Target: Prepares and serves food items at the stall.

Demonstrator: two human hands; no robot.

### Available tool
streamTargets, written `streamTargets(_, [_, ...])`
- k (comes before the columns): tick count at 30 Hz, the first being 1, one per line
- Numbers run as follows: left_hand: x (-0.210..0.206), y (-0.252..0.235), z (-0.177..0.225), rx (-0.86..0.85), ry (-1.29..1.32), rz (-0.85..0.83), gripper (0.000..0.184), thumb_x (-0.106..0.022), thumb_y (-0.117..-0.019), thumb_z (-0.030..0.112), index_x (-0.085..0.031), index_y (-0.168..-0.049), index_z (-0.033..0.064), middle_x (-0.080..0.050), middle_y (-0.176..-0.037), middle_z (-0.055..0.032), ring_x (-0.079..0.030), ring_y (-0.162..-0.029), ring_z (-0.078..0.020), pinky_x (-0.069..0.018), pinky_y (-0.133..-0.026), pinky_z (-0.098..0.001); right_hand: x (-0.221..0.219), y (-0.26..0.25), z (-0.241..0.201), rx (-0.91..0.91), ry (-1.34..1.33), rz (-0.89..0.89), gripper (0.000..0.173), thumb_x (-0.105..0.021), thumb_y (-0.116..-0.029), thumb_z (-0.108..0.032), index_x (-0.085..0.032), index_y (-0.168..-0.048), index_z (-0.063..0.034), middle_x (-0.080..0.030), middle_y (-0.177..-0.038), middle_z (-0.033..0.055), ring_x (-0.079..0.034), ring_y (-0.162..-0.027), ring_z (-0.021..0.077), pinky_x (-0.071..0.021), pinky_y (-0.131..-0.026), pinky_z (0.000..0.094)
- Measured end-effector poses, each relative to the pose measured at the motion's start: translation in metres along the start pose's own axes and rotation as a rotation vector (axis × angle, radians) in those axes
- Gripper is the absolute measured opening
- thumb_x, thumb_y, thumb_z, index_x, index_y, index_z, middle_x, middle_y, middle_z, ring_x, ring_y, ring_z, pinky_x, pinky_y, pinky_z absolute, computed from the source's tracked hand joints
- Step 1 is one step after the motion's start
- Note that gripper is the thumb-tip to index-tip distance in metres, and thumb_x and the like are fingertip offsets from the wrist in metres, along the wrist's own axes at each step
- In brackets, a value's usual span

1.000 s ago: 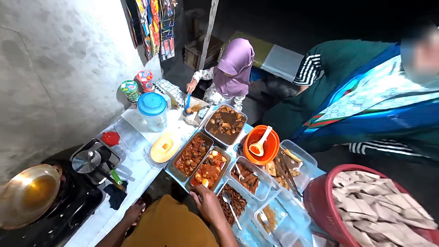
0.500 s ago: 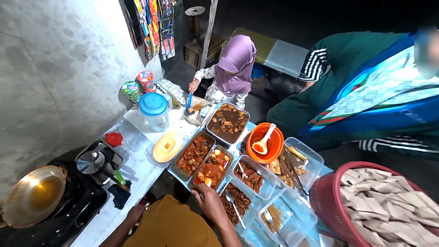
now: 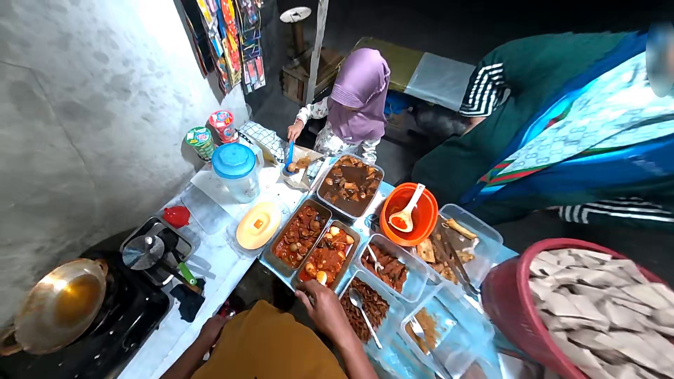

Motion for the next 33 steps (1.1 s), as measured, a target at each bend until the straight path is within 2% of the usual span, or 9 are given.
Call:
streamTargets(7, [0.007, 0.007, 0.006, 0.0, -0.092, -0.001, 0.051, -0.049, -0.1076, 0.044, -0.068, -0.122, -0.0006, -0.067, -0.124, -0.0251, -0.063, -0.121, -0.0389, -0.0471, -0.105, -0.0592, -0.001, -0.005, -0.003, 0.025, 0.008, -0.01, 0.037, -0.05, -0.1066, -0.045, -0.073, -0.118, -0.0189, -0.074, -0.111, -0.0017, -0.071, -0.101, 0.0113, -0.0588, -0.093, 0.0356])
streamTargets(12, [0.009, 0.009, 0.006, 0.008, -0.032, -0.006, 0.051, -0.049, -0.1078, 0.044, -0.067, -0.122, -0.0012, -0.068, -0.122, -0.0254, -0.064, -0.118, -0.0391, -0.048, -0.103, -0.0589, -0.001, -0.008, -0.006, 0.043, 0.016, -0.009, 0.038, -0.05, -0.1065, -0.047, -0.073, -0.117, -0.0191, -0.074, -0.108, -0.0015, -0.071, -0.098, 0.0112, -0.0593, -0.09, 0.0355])
streamTargets(21, [0.008, 0.006, 0.001, 0.022, -0.045, -0.009, 0.054, -0.049, -0.1071, 0.047, -0.067, -0.124, -0.0006, -0.067, -0.124, -0.0249, -0.063, -0.121, -0.039, -0.047, -0.104, -0.0589, -0.003, -0.012, -0.009, 0.068, 0.008, -0.021, 0.037, -0.049, -0.1071, -0.046, -0.073, -0.117, -0.0196, -0.073, -0.11, -0.003, -0.071, -0.101, 0.0094, -0.0588, -0.092, 0.0347])
streamTargets(27, [0.01, 0.01, 0.005, 0.011, -0.047, -0.017, 0.052, -0.049, -0.1079, 0.044, -0.067, -0.122, -0.0017, -0.067, -0.123, -0.0257, -0.063, -0.12, -0.0399, -0.0471, -0.104, -0.0595, -0.002, -0.014, -0.01, 0.063, 0.006, -0.041, 0.038, -0.049, -0.1069, -0.046, -0.073, -0.117, -0.0188, -0.073, -0.11, -0.0009, -0.071, -0.1, 0.0129, -0.0589, -0.092, 0.0379])
streamTargets(33, [0.01, 0.005, 0.003, 0.007, -0.026, -0.02, 0.053, -0.049, -0.1076, 0.045, -0.067, -0.122, -0.0027, -0.067, -0.121, -0.0266, -0.064, -0.117, -0.0399, -0.0479, -0.103, -0.0599, -0.003, -0.015, -0.009, 0.075, 0.005, -0.035, 0.037, -0.049, -0.107, -0.046, -0.073, -0.116, -0.0188, -0.073, -0.108, -0.0009, -0.071, -0.098, 0.0123, -0.0591, -0.09, 0.0369])
Point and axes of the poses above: each hand's wrist, its own y-axis away from the middle knuckle, its own x-axis out of the back of the hand, z = x × y, the point moved 2 cm from there along -y, towards the middle knuckle
